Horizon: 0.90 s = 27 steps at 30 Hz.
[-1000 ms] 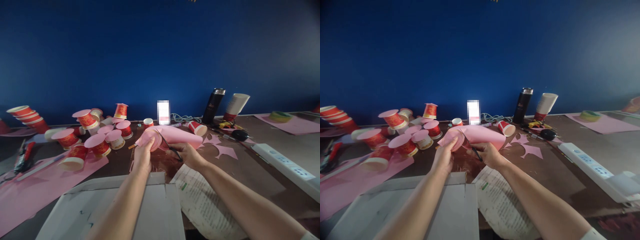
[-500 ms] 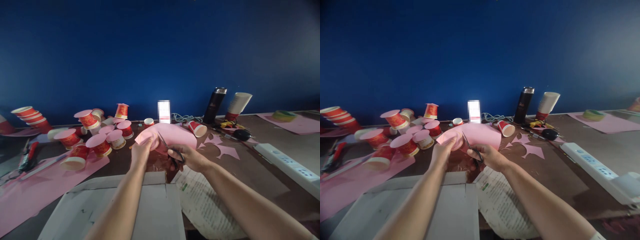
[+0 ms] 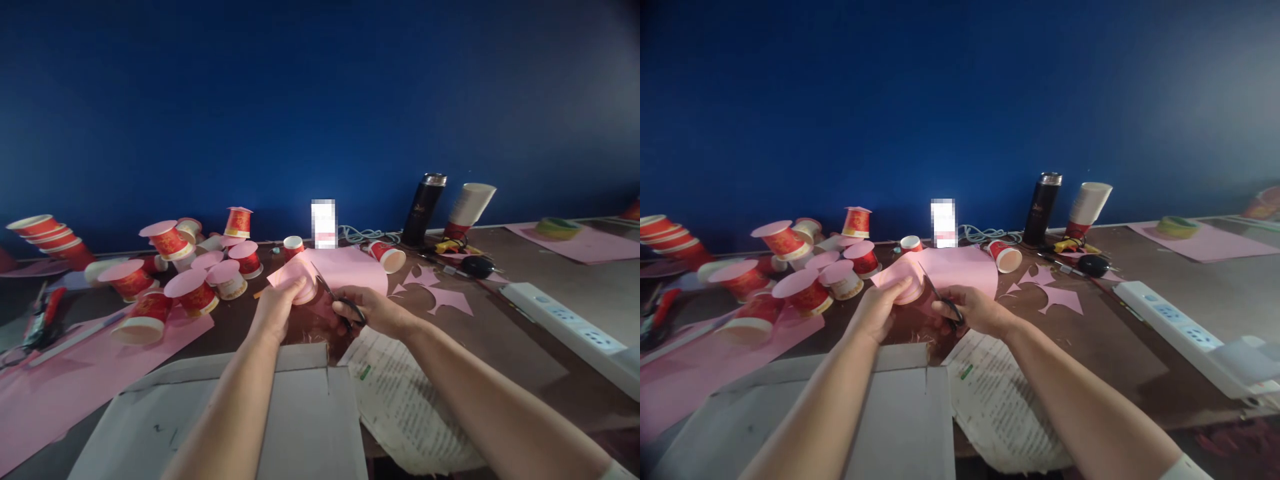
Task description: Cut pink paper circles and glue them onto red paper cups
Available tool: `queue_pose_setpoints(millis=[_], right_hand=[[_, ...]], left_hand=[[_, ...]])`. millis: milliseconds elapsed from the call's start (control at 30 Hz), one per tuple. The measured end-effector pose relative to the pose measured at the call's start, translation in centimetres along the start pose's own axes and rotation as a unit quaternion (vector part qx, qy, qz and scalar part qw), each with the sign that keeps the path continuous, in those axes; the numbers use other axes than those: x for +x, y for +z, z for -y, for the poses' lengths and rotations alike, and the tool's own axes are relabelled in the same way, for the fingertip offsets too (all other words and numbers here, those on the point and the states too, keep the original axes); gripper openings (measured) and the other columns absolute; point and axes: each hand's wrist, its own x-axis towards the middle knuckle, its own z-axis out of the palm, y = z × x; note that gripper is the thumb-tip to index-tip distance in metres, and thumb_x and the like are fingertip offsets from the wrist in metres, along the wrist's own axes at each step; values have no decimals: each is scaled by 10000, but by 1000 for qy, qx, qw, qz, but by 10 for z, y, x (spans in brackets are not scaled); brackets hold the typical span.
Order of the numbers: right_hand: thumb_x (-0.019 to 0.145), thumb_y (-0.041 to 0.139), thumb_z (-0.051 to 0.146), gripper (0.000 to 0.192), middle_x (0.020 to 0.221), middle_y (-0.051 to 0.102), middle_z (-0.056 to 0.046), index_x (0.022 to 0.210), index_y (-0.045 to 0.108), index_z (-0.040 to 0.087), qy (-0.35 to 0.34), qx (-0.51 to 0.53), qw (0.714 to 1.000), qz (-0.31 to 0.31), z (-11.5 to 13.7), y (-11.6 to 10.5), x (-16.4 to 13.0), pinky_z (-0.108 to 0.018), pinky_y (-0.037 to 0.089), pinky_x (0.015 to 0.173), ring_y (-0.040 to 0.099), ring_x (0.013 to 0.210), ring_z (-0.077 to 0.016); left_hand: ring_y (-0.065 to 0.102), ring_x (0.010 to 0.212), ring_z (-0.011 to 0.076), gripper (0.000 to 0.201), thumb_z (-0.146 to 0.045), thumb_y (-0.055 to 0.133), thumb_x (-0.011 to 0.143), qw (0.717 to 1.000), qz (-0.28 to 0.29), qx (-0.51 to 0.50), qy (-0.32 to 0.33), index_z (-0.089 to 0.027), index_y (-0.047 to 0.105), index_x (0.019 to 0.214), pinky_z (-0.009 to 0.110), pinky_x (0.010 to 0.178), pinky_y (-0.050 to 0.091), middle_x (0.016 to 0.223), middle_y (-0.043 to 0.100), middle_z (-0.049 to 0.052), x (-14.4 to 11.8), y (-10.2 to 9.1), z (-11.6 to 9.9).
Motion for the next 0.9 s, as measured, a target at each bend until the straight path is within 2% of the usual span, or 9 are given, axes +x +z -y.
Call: queue_pose_setpoints(millis=[133,267,400,500,600,733,800,900], right_hand=[[824,642,510,420,739,611,-8,1052,631,157,-14,10,1000,-24,-2,1,3,-206,492,514,578,635,-109],[782,693,493,421,761,589,-4,1046,652,167,-38,46,997,-45,-5,3,5,-208,496,530,565,670,-115],[773,718,461,420,783,611,-15,1064,658,164,-73,85,992,-61,-5,5,3,-219,477,592,569,695,-120],[779,728,410,370,922,650,-35,1069,673,188,-142,106,982,-70,-4,9,2,-273,486,773,588,844,-152],[779,732,386,367,1034,656,-43,1094,672,208,-179,112,975,-66,-3,13,2,-309,457,881,575,958,-179],[768,732,421,417,1001,661,-49,1116,664,201,-163,102,979,-69,-3,16,3,-300,472,813,572,917,-180],[763,731,438,420,954,662,-45,1102,673,198,-153,81,982,-78,-1,16,3,-288,472,774,568,873,-173],[761,731,449,407,908,651,-33,1075,685,194,-145,61,983,-92,0,14,2,-273,457,742,558,825,-160]], left_hand=[[686,745,238,451,-325,807,589,997,40,-53,-38,-58,696,935,346,700,538,800,723,114,-8,7,-6],[685,704,243,444,-295,813,577,994,47,-77,-63,-75,682,939,359,673,547,748,708,95,-15,11,-14],[692,805,249,454,-298,819,600,992,81,-94,-23,-85,680,976,333,714,549,871,729,117,-18,13,-17],[685,879,236,399,-293,807,634,987,108,-115,26,-109,688,968,306,754,544,946,731,110,-20,15,-18],[681,893,222,352,-282,804,638,986,92,-127,53,-128,693,934,300,780,539,941,734,86,-21,16,-18],[687,870,250,344,-281,821,595,994,20,-95,54,-123,696,873,334,772,545,869,733,89,-19,17,-14],[692,860,257,351,-290,815,599,995,26,-76,54,-118,698,882,341,767,548,881,733,101,-16,16,-13],[694,864,252,399,-312,794,631,993,72,-67,64,-110,693,960,341,781,548,949,730,118,-16,14,-13]])
